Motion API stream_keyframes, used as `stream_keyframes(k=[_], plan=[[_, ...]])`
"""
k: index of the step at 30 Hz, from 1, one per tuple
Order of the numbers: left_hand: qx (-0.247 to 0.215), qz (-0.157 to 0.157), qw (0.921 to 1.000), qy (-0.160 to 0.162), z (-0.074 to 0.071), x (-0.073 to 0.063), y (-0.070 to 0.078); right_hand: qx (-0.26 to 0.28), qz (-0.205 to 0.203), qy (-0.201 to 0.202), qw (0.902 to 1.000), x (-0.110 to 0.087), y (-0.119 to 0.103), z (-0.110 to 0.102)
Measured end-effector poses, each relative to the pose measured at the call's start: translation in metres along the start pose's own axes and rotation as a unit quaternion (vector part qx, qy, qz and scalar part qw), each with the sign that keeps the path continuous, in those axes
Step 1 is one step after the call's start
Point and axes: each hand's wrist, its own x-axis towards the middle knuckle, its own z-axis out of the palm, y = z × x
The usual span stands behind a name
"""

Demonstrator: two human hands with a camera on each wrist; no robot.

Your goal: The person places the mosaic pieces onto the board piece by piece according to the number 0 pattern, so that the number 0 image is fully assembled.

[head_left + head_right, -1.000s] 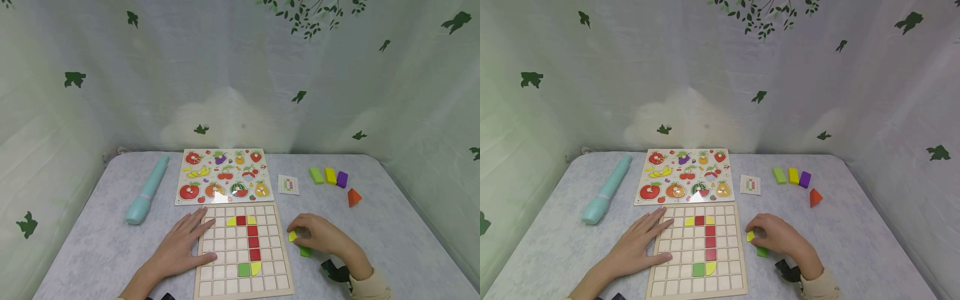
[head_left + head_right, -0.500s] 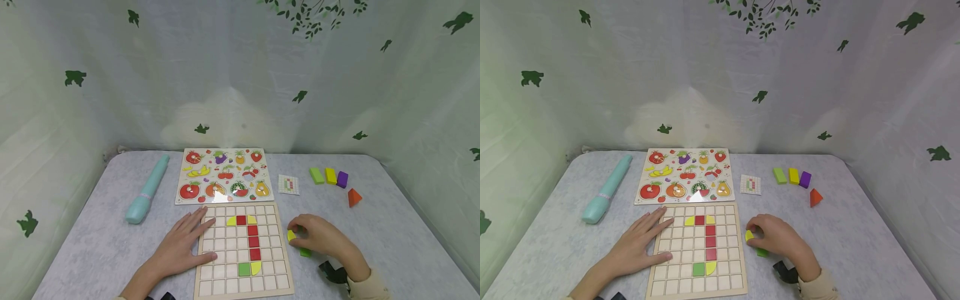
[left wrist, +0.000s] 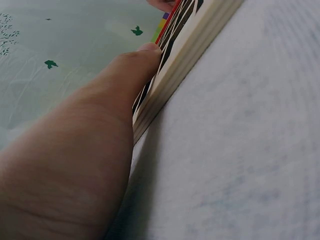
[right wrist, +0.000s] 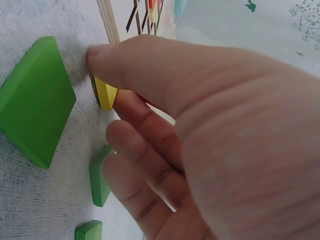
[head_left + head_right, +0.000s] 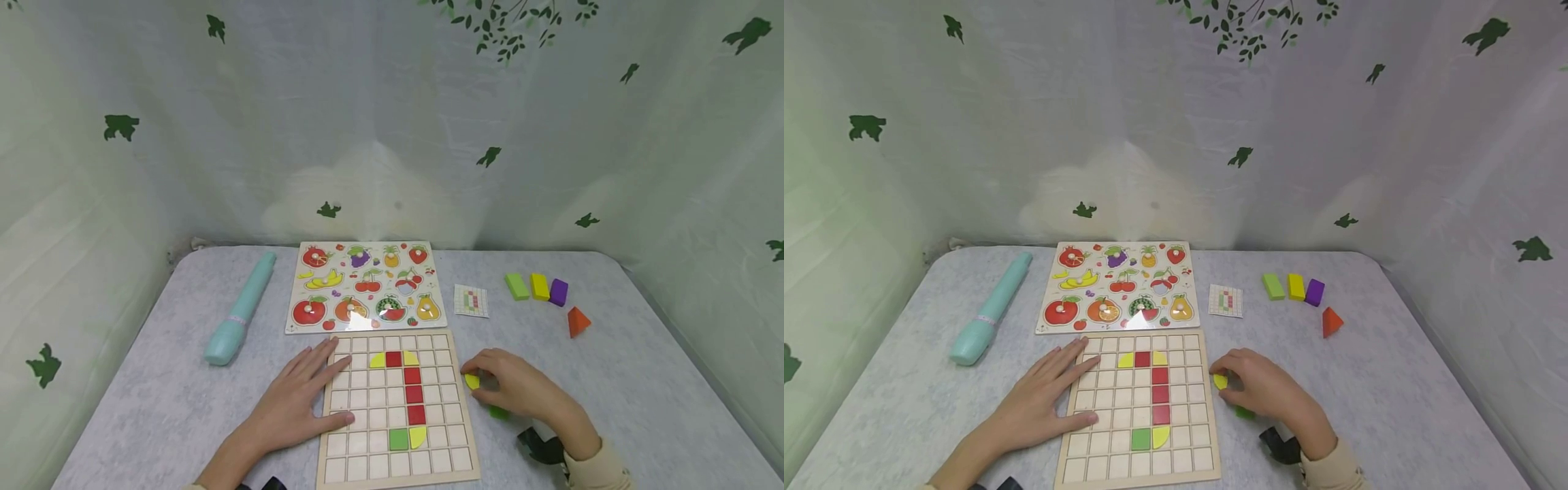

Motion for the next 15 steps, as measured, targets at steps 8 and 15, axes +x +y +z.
stream_keyframes(k=[8,15], plan=[[-0.001,0.001,1.0000,-0.002,-0.001,0.001,0.001,0.047,-0.054,0.006,0.9974,-0.001,-0.009,-0.001],[-0.002,0.010,0.9999,0.004,-0.001,0.000,-0.001,0.075,-0.106,0.005,0.9915,0.005,-0.034,0.008]])
